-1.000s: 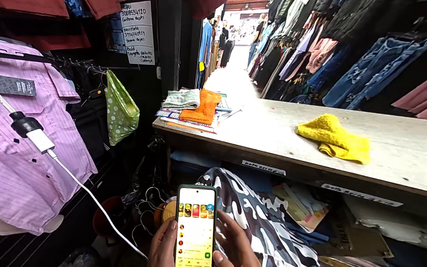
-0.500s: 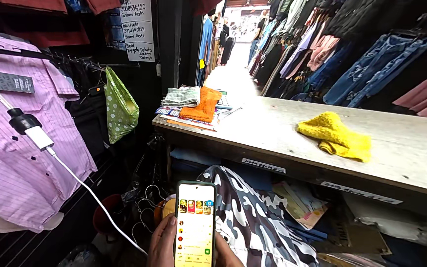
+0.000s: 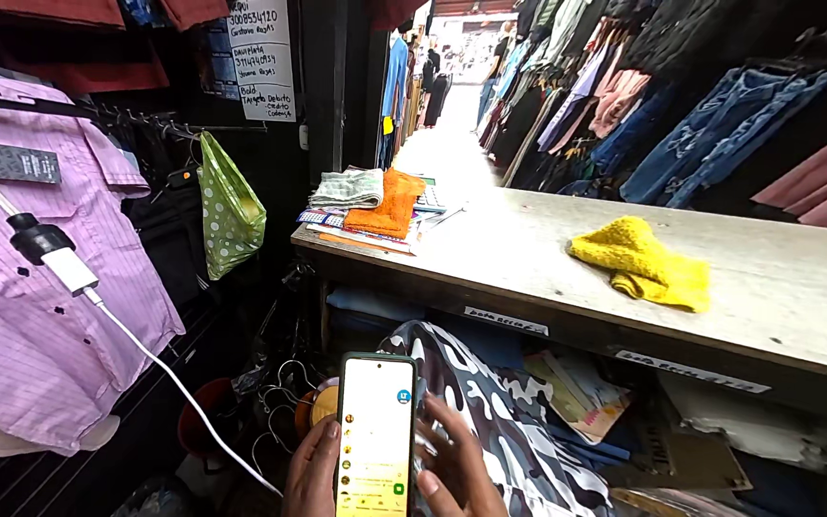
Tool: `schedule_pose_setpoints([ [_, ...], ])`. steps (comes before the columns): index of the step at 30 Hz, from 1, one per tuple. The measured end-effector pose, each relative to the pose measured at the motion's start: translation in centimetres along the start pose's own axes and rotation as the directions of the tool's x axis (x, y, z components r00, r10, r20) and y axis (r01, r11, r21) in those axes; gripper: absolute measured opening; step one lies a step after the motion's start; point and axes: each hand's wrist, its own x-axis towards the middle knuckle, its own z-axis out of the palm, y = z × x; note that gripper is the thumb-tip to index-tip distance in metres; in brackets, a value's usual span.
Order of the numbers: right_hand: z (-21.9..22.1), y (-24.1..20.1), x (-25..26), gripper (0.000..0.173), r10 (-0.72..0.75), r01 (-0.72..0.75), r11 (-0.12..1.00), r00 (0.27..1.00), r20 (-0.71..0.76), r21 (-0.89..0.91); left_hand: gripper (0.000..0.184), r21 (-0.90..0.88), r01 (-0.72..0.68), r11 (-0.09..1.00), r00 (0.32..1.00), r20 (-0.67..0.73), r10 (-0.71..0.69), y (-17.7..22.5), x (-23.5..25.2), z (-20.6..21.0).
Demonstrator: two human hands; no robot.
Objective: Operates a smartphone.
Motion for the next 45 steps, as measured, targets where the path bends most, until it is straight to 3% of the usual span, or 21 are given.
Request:
schedule_pose_setpoints([
  [3,-0.5,0.2,1.2,0.063,-0.224,0.202,0.940,0.973,-0.053,-0.275,0.041,-0.003,0.001,1.000,1.000,0.004,-0.001,0.0,-0.1,0.2],
  [6,-0.2,-0.1,2.0,0.056,-0.334,0.292,0.856,0.942,-0.026,-0.427,0.040,-0.010,0.001,1.000,1.000,0.013,-0.001,-0.1,-0.1,0.2],
  [16,0.8,-0.2,2.8,0.058,-0.385,0.352,0.758,0.921,0.059,-0.549,0.040,-0.013,0.010,1.000,1.000,0.020,-0.010,-0.1,-0.3,0.4],
  [26,-0.1,-0.8,0.9,0.049,-0.400,0.360,0.832,0.916,-0.007,-0.423,0.038,0.008,-0.009,1.000,1.000,-0.006,0.009,-0.1,-0.3,0.0],
  [32,0.6,-1.1,-0.6,0.017,-0.392,0.333,0.844,0.918,-0.059,-0.420,0.036,0.010,-0.008,1.000,1.000,-0.023,0.008,0.0,-0.4,-0.1],
  [40,0.8,-0.5,-0.6,0.015,-0.412,0.365,0.835,0.911,-0.029,-0.411,0.037,-0.002,-0.013,1.000,1.000,-0.010,0.013,0.1,-0.3,-0.2],
  [45,0.8,-0.4,-0.7,0.022,-0.404,0.370,0.837,0.915,0.001,-0.403,0.037,-0.003,-0.004,1.000,1.000,-0.015,0.004,0.2,-0.3,0.0],
])
